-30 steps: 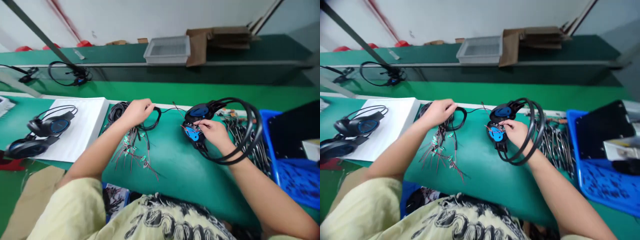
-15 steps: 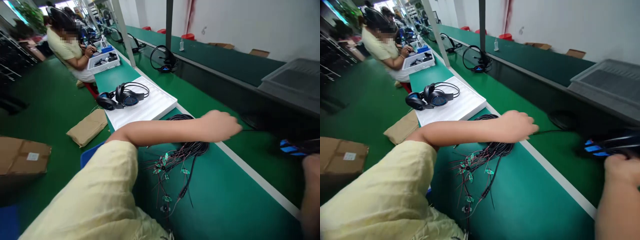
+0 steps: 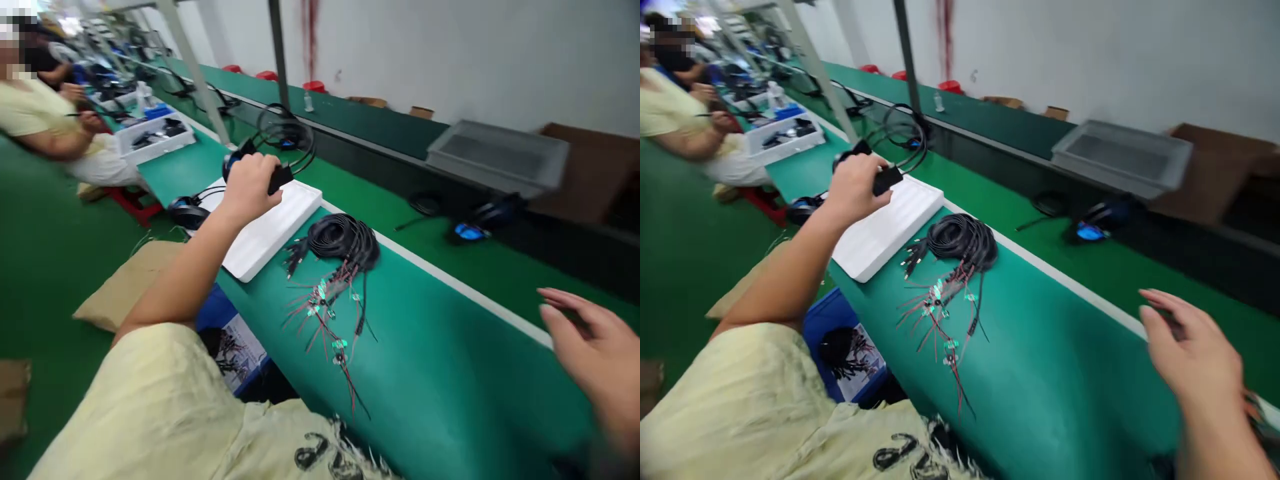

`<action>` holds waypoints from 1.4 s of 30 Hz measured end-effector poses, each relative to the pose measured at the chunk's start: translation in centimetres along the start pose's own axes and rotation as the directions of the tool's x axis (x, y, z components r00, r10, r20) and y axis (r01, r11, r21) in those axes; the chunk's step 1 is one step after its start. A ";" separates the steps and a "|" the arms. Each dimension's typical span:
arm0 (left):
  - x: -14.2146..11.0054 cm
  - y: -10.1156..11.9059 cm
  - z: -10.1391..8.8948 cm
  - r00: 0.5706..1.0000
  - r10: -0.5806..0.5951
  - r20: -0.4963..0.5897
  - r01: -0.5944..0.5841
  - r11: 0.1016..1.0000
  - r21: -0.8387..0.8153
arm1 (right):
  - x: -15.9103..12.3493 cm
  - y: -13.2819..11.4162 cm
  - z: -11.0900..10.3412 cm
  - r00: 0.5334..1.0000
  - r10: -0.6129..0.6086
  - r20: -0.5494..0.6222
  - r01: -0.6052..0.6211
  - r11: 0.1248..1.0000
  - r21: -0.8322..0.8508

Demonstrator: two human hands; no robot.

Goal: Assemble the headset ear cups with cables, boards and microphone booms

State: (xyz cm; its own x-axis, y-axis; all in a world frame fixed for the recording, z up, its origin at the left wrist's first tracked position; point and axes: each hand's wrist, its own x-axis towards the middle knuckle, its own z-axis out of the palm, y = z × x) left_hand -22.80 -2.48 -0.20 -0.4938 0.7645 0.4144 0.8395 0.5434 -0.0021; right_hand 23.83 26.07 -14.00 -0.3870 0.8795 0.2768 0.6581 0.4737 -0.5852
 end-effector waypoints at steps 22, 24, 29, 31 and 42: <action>-23.0 28.9 1.4 0.518 0.789 0.331 0.341 0.165 -0.926 | -21.8 -1.2 1.6 0.929 0.279 0.243 -0.369 0.718 0.589; -23.2 29.2 2.7 0.543 0.758 0.363 0.381 0.163 -0.910 | -21.1 -0.7 3.0 0.936 0.278 0.218 -0.353 0.721 0.597; -22.8 29.3 7.8 0.625 0.772 0.112 -0.004 0.147 -0.989 | -21.0 -0.7 4.4 0.943 0.287 0.170 -0.331 0.748 0.575; -22.1 29.1 8.6 0.587 0.807 0.061 -0.086 0.136 -0.987 | -21.1 -1.1 4.4 0.946 0.291 0.145 -0.323 0.783 0.532; -17.6 28.5 9.8 0.486 0.855 0.181 0.076 0.165 -0.983 | -18.3 -0.6 -0.6 0.980 0.197 -0.031 -0.193 0.976 0.104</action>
State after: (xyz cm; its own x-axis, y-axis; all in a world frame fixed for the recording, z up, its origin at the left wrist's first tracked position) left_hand 7.65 2.96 -16.53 0.4363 0.8991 0.0348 0.3240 -0.1931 0.9262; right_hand 30.91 9.72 -18.27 -0.2292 0.9566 0.1798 0.6494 0.2879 -0.7039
